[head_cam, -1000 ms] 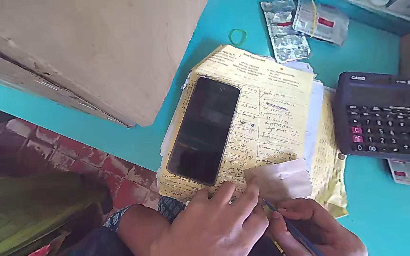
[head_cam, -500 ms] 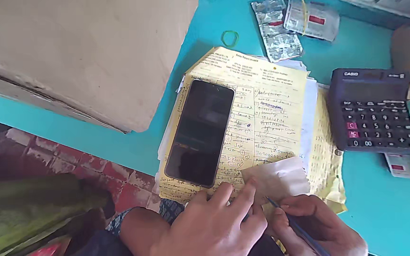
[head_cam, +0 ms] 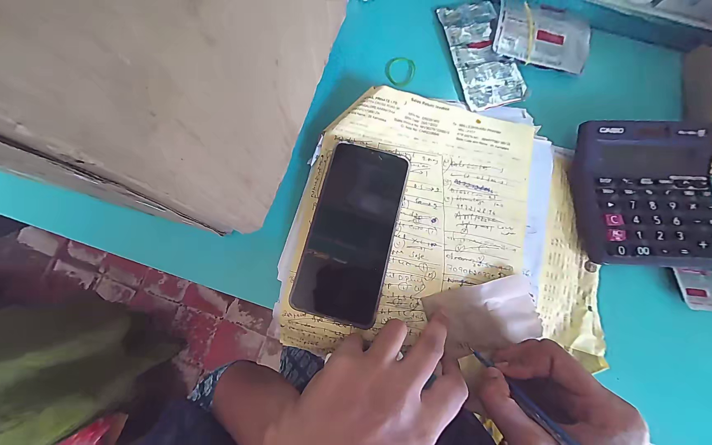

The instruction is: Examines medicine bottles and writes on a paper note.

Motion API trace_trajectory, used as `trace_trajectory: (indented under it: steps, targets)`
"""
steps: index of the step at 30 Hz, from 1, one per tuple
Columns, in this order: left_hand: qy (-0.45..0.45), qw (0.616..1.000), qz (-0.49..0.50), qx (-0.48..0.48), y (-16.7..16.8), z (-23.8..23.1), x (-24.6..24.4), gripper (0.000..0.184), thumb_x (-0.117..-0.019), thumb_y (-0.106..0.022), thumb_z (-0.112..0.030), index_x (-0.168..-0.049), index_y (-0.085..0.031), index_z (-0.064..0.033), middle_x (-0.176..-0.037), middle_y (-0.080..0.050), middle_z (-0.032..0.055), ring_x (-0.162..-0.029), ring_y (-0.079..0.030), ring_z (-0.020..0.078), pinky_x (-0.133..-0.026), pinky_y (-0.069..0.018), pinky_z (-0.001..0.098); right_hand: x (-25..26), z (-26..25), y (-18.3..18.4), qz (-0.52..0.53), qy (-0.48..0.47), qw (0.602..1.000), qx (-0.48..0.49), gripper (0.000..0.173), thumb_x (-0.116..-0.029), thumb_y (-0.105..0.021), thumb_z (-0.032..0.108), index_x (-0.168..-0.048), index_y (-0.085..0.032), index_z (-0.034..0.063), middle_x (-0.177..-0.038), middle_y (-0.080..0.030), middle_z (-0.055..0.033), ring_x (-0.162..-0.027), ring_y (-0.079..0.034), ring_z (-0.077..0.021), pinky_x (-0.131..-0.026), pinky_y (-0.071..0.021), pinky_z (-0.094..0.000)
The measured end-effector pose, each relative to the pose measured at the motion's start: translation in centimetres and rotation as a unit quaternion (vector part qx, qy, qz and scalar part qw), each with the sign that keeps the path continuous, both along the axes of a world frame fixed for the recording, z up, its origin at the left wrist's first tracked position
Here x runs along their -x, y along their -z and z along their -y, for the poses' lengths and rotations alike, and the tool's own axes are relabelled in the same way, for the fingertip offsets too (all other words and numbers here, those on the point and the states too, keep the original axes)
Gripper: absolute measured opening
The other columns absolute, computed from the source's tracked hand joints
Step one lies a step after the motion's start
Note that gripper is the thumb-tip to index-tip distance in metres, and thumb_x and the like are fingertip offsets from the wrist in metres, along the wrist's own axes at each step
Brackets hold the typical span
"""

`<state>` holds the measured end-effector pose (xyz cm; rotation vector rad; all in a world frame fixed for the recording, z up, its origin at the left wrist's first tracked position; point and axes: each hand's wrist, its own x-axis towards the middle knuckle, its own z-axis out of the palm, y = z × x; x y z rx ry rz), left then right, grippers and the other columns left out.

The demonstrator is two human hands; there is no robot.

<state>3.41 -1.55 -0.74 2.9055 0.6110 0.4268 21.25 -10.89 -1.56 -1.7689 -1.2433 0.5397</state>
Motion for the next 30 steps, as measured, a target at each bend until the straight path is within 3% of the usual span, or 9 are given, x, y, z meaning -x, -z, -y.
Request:
trace_trajectory:
  steps: [3,7,10,24,30]
  targets:
    - [0.002,1.000,-0.004,-0.003,0.01,0.00,0.04,0.035,-0.0960,-0.050,-0.003,-0.110,-0.074,-0.0227,-0.137,-0.065,0.0074,-0.077,-0.063,0.0218,-0.046,-0.0377,0.0303,-0.21,0.07,0.27,-0.003,-0.006,1.000,-0.017,0.010,-0.0785,-0.069,0.010,-0.081,-0.060,0.0051,-0.076,-0.065,0.0071,-0.066,-0.060,0.0117,-0.059,-0.0510,-0.0060]
    - [0.002,1.000,-0.005,-0.008,-0.01,-0.03,0.02,0.034,-0.0965,-0.050,-0.003,-0.110,-0.074,-0.0231,-0.137,-0.065,0.0073,-0.075,-0.062,0.0205,-0.047,-0.0371,0.0300,-0.22,-0.05,0.77,-0.041,0.009,0.998,-0.056,0.011,-0.0798,-0.069,0.009,-0.085,-0.063,0.0162,-0.084,-0.068,0.0171,-0.072,-0.063,0.0121,-0.062,-0.0544,-0.0069]
    - [0.003,1.000,-0.009,-0.009,-0.08,0.01,-0.03,0.035,-0.0963,-0.050,-0.002,-0.110,-0.075,-0.0232,-0.137,-0.065,0.0070,-0.076,-0.063,0.0212,-0.047,-0.0380,0.0302,-0.01,-0.16,0.72,-0.014,0.023,0.999,-0.042,0.009,-0.0792,-0.069,0.009,-0.082,-0.060,0.0084,-0.077,-0.067,0.0113,-0.066,-0.060,0.0126,-0.058,-0.0524,-0.0057]
    - [0.001,1.000,-0.008,-0.004,-0.13,-0.07,-0.07,0.035,-0.0967,-0.050,-0.003,-0.111,-0.074,-0.0237,-0.137,-0.065,0.0073,-0.076,-0.063,0.0215,-0.047,-0.0370,0.0299,-0.10,-0.12,0.51,-0.022,0.043,0.998,-0.046,0.009,-0.0780,-0.068,0.007,-0.082,-0.061,0.0106,-0.079,-0.067,0.0147,-0.068,-0.061,0.0135,-0.059,-0.0523,-0.0055]
    - [0.003,1.000,-0.011,-0.007,-0.11,-0.05,-0.07,0.034,-0.0973,-0.050,-0.004,-0.112,-0.073,-0.0238,-0.137,-0.065,0.0077,-0.076,-0.063,0.0220,-0.046,-0.0364,0.0299,-0.11,-0.07,0.81,-0.006,0.050,0.998,-0.046,0.009,-0.0786,-0.069,0.009,-0.082,-0.060,0.0070,-0.077,-0.066,0.0110,-0.066,-0.060,0.0130,-0.059,-0.0526,-0.0055]
